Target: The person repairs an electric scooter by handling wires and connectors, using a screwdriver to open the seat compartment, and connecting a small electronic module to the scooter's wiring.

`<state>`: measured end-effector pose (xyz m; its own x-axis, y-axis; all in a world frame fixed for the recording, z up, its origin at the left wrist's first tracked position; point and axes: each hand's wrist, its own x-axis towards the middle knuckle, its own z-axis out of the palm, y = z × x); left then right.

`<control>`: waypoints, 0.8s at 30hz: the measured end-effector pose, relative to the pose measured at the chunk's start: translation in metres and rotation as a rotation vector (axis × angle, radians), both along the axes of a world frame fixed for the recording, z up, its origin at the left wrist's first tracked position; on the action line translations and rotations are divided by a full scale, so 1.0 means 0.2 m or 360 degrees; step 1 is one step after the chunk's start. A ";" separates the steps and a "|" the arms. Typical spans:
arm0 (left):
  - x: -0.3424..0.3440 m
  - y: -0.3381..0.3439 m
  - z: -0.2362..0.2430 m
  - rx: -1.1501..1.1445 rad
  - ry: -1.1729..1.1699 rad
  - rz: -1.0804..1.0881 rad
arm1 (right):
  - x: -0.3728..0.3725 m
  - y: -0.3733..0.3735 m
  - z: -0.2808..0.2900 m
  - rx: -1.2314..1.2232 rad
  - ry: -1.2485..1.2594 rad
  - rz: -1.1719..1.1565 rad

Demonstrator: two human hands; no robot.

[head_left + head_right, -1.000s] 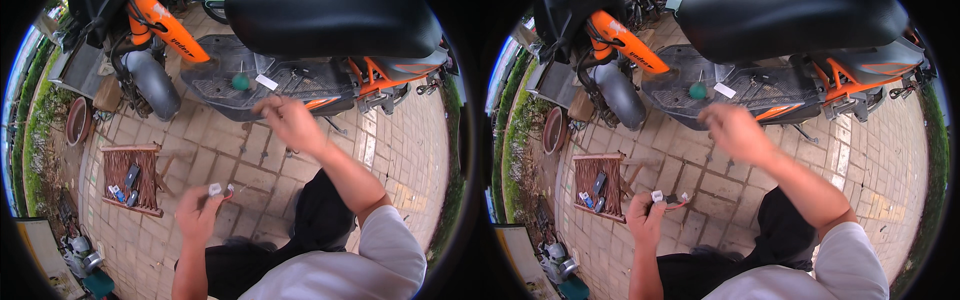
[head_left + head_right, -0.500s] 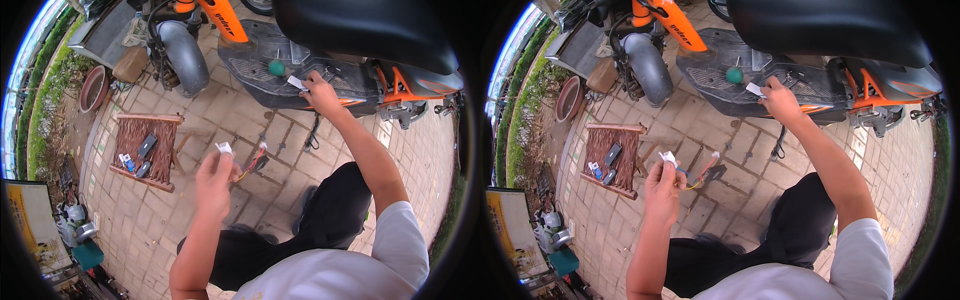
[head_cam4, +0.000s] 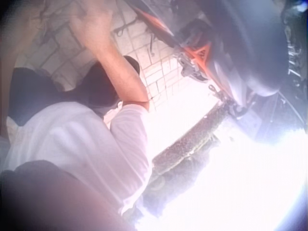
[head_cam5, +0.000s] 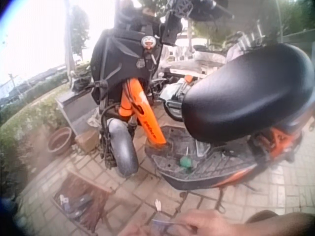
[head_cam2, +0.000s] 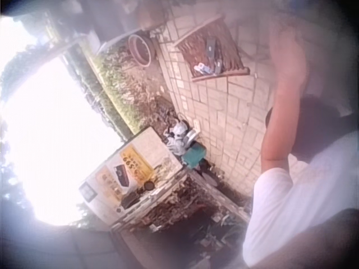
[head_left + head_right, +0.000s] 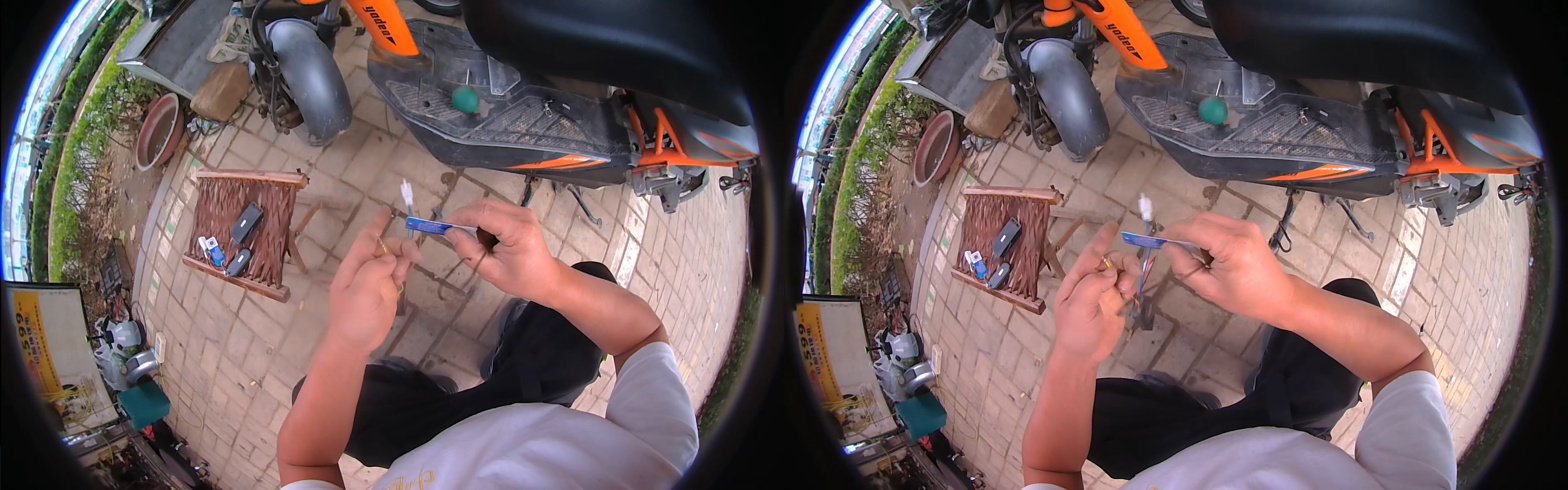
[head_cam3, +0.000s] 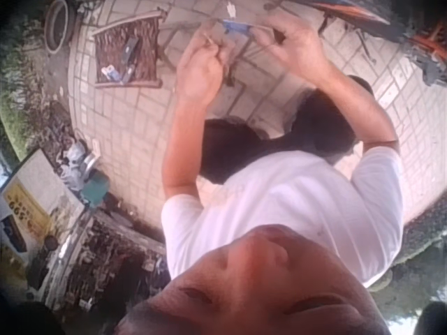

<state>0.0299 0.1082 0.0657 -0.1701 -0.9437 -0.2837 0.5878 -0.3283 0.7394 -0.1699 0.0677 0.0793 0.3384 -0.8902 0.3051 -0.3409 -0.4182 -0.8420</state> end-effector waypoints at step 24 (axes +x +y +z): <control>-0.03 0.04 0.10 0.0028 -0.0114 -0.0180 | -0.02 -0.04 0.00 -0.0175 -0.0024 0.0326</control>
